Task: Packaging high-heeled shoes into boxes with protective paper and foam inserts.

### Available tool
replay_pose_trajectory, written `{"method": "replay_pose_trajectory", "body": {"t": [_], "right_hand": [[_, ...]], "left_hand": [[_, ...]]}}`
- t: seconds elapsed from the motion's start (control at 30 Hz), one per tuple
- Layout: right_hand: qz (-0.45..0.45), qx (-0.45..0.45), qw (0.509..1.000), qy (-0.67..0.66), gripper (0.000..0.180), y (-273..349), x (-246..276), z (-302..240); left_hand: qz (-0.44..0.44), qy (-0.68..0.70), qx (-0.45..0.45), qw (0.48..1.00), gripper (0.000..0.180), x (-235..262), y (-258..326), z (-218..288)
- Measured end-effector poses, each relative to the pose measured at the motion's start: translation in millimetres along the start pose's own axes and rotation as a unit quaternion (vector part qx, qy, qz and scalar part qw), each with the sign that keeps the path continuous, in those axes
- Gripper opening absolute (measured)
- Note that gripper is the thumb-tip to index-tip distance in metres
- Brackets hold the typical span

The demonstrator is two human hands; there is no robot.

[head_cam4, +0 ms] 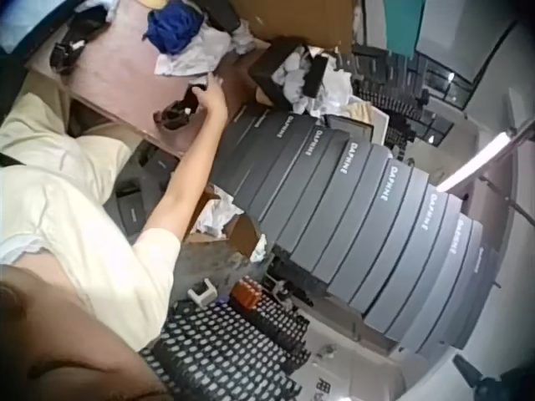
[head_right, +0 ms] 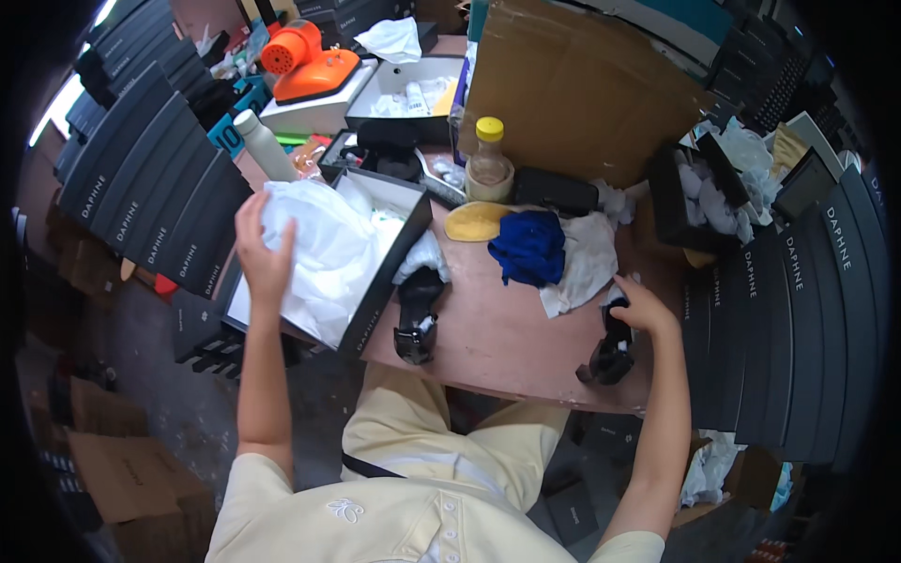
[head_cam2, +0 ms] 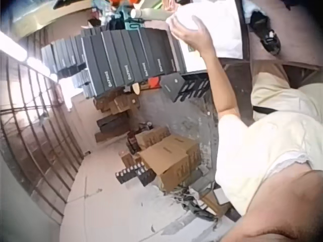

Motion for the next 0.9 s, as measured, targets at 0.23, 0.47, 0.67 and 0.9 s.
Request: {"method": "replay_pose_trajectory", "body": {"t": [0.23, 0.47, 0.67, 0.9], "right_hand": [[0.216, 0.294, 0.916, -0.164, 0.044, 111, 41, -251], [0.135, 0.133, 0.960, -0.203, 0.073, 71, -98, -321], [0.239, 0.132, 0.876, -0.397, 0.033, 69, -103, -281], [0.091, 0.152, 0.583, -0.793, 0.024, 188, -60, -180]], "left_hand": [[-0.271, 0.207, 0.522, 0.782, 0.046, -8, -13, -259], [-0.033, 0.323, -0.060, 0.944, 0.009, 63, -119, -3], [-0.183, -0.008, -0.536, 0.824, 0.012, 31, 2, 163], [-0.331, 0.004, -0.464, 0.822, 0.035, -65, 67, 108]]}}
Point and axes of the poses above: each hand's wrist, its own y-axis away from the middle knuckle, its own x-axis out of the back of the hand, z = x × y, the point moved 6 cm from there along -y, towards the middle knuckle, and after that the axes turned 2 degrees about y, right-handed, at the moved point
